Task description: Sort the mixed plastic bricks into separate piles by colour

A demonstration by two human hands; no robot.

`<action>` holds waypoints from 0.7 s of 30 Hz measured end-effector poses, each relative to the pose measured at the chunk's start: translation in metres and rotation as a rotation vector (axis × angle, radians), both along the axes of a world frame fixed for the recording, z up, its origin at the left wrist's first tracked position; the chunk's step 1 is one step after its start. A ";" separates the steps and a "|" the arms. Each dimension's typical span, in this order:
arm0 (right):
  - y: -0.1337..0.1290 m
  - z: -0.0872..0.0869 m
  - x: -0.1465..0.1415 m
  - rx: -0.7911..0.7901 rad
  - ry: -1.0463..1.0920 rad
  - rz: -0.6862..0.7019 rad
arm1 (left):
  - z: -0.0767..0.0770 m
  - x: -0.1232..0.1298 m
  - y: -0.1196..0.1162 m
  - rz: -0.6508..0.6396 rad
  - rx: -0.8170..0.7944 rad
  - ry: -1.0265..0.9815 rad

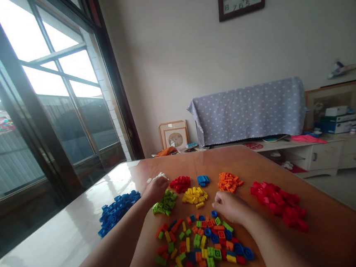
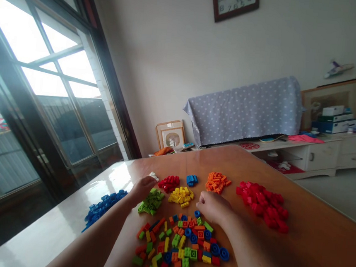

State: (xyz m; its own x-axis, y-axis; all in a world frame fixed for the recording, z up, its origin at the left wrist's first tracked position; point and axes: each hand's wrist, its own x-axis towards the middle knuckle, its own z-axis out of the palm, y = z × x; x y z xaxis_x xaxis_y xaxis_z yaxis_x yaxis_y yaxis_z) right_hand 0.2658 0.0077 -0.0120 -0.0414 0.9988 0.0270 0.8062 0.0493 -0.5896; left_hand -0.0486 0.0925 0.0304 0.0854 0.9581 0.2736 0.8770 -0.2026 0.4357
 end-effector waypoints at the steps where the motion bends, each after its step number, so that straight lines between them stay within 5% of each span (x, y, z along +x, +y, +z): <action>1: 0.000 -0.001 0.000 -0.001 0.003 0.000 | -0.001 -0.004 -0.006 -0.034 0.014 0.005; 8: 0.002 -0.006 0.000 -0.008 0.008 0.016 | -0.008 -0.011 -0.025 -0.302 0.030 0.175; 21: 0.007 -0.012 0.003 -0.012 -0.009 0.032 | -0.023 -0.002 -0.017 -0.223 0.038 0.200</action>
State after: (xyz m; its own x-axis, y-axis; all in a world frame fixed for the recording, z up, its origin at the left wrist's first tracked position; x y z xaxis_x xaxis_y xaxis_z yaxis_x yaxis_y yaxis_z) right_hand 0.2690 0.0149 -0.0240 -0.0732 0.9972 0.0141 0.8098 0.0677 -0.5828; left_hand -0.0504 0.0756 0.0078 0.3483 0.8990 0.2655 0.8767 -0.4127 0.2473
